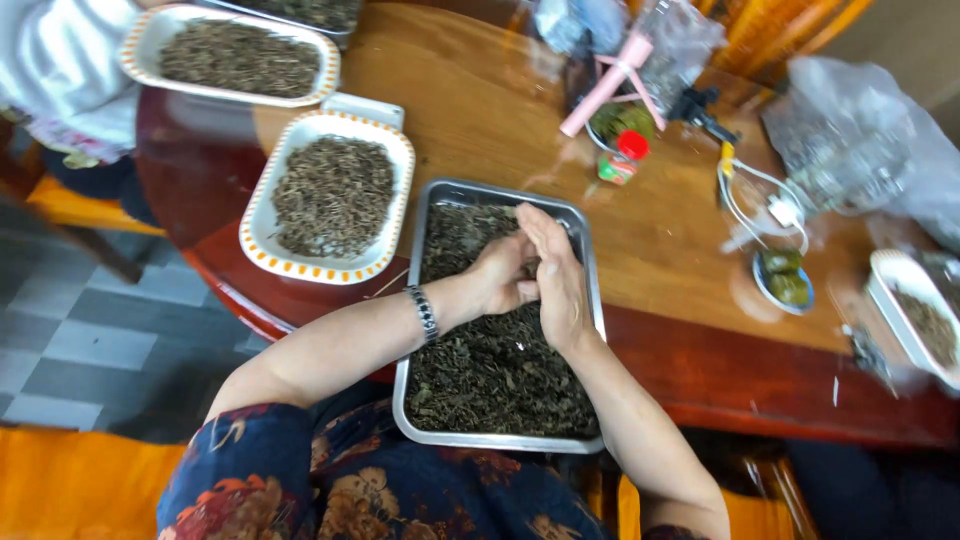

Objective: The person sits at a table and uses both hands to sort through a large metal tray filled with dried dark leaves. They pick up small handfuls, separate the leaves, and transfer portions into a white rectangular dish with an orange patterned rim. The process is repetitive, focusing on separating the material by hand.

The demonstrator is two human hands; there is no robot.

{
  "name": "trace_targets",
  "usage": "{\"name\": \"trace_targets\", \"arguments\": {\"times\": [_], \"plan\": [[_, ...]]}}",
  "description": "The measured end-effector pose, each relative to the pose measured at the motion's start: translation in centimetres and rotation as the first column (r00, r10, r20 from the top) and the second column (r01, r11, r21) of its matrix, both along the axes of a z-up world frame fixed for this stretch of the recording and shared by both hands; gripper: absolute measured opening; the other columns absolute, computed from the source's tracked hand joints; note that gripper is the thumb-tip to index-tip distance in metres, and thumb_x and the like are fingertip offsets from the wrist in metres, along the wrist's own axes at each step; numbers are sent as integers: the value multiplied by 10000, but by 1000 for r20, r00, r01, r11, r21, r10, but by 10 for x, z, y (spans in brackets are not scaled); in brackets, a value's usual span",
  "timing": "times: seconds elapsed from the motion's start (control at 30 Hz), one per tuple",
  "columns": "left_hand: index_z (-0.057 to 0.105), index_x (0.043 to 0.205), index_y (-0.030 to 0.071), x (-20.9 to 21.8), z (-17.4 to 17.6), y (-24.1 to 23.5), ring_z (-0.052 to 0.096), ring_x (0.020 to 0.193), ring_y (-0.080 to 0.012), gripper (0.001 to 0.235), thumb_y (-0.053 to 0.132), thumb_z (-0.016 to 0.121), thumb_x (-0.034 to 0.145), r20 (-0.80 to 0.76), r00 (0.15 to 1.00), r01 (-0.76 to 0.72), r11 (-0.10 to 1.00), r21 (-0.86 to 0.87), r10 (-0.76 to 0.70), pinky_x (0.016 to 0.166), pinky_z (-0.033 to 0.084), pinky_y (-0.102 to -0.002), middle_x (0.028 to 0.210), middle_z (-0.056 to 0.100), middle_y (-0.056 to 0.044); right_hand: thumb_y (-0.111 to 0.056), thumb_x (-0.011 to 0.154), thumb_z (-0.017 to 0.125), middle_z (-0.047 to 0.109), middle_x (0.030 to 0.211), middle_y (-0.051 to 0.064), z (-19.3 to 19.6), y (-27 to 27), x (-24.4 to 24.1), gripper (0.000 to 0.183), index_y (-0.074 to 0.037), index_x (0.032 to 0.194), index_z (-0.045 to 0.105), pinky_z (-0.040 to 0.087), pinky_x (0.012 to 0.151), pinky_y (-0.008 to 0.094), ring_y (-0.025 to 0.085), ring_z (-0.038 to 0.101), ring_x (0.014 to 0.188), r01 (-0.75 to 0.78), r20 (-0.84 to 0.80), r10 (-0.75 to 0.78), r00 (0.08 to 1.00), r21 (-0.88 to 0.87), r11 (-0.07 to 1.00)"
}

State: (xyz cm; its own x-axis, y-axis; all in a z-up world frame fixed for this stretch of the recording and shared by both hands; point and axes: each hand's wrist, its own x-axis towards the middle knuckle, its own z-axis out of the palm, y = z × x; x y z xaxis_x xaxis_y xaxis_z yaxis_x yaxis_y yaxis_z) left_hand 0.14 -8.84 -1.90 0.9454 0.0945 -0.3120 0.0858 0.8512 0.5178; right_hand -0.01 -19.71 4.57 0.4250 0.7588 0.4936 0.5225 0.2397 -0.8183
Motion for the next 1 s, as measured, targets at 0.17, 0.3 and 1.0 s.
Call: {"name": "trace_targets", "arguments": {"times": [0.17,0.3,1.0], "plan": [[643,1052,28,-44,46,18,603,619,-109,399,346,405,1089,35,998,-53,994,94,50,350,302,-91,802,608,-63,-755,979,285,227,1630,279,18,-7,14,919,-53,1570,341,131,1242,584,460,188,1511,91,367,-72,927,-34,995],[666,1159,39,-68,60,66,590,676,-113,439,401,427,1091,180,978,-164,911,379,102,437,370,-143,891,662,-108,-740,980,205,385,1504,367,7,-16,64,910,-39,1504,452,174,1190,655,529,342,1422,284,308,-221,925,-176,943],[708,1244,143,-165,52,188,591,1232,-335,369,412,599,1015,173,793,69,-368,927,585,1066,121,-797,1326,667,-74,-717,951,350,612,1392,100,-56,-33,139,670,-202,1240,667,376,1105,494,288,523,1333,449,85,-443,893,-264,854]]}}
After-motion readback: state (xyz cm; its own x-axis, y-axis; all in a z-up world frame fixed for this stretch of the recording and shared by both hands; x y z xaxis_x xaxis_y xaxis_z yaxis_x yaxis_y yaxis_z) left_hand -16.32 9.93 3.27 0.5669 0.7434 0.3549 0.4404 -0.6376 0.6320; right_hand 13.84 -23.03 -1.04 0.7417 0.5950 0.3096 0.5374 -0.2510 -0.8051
